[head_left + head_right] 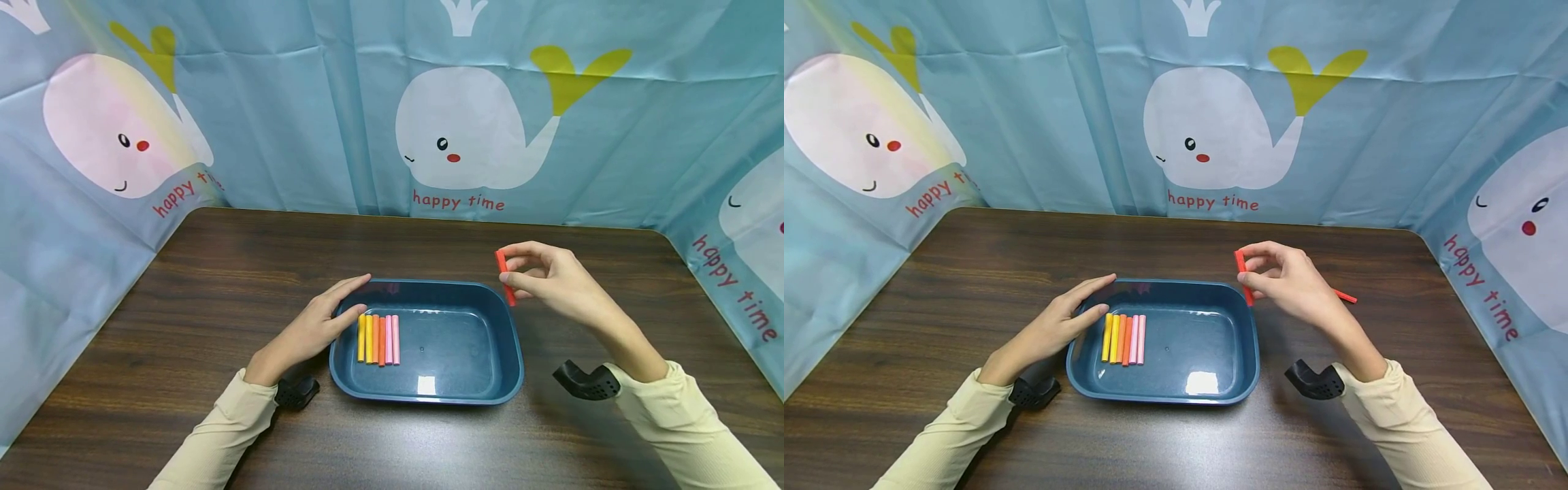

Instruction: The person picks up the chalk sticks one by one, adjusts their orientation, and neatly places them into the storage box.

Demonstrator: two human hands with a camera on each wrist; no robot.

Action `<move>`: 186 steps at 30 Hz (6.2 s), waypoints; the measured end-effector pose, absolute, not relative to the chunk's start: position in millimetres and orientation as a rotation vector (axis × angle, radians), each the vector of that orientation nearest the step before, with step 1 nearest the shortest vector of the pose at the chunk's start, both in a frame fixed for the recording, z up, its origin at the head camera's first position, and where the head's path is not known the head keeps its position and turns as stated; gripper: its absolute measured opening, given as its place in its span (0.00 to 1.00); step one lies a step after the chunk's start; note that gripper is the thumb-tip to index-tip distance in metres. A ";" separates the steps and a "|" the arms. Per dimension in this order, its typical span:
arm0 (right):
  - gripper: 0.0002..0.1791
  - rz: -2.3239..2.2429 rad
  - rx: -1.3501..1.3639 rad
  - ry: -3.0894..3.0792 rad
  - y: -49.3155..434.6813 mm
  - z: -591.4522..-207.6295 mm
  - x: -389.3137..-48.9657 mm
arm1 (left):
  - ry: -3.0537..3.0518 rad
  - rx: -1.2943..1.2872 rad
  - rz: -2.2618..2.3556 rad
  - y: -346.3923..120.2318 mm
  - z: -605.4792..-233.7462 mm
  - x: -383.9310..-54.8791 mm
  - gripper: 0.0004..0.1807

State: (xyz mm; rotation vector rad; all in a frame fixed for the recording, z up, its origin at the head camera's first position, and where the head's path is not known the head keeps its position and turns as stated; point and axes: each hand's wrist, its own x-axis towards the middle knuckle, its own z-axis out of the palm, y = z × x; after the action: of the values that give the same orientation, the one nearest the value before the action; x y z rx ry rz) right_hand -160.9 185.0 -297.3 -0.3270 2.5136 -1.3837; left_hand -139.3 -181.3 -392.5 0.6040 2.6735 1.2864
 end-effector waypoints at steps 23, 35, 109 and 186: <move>0.23 -1.466 -0.456 2.366 135.1 -301.5 -169.6 | 2.672 0.601 1.287 -180.8 -391.2 -139.1 0.31; 0.24 -1.507 -0.541 2.298 114.8 -318.1 -170.6 | 2.665 0.595 1.299 -181.5 -390.9 -138.3 0.31; 0.17 -1.064 -0.434 2.221 60.1 -365.0 -172.8 | 2.654 0.600 1.299 -182.0 -389.6 -138.9 0.31; 0.24 -1.298 -0.611 2.400 154.4 -303.1 -160.6 | 2.664 0.595 1.299 -180.5 -391.2 -139.0 0.31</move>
State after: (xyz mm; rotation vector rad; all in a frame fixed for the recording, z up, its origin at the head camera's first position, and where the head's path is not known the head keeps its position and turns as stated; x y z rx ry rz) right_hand -160.6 154.4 -303.1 -0.6115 2.4002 -1.2984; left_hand -139.0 -180.5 -391.2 0.5948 2.6639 1.2986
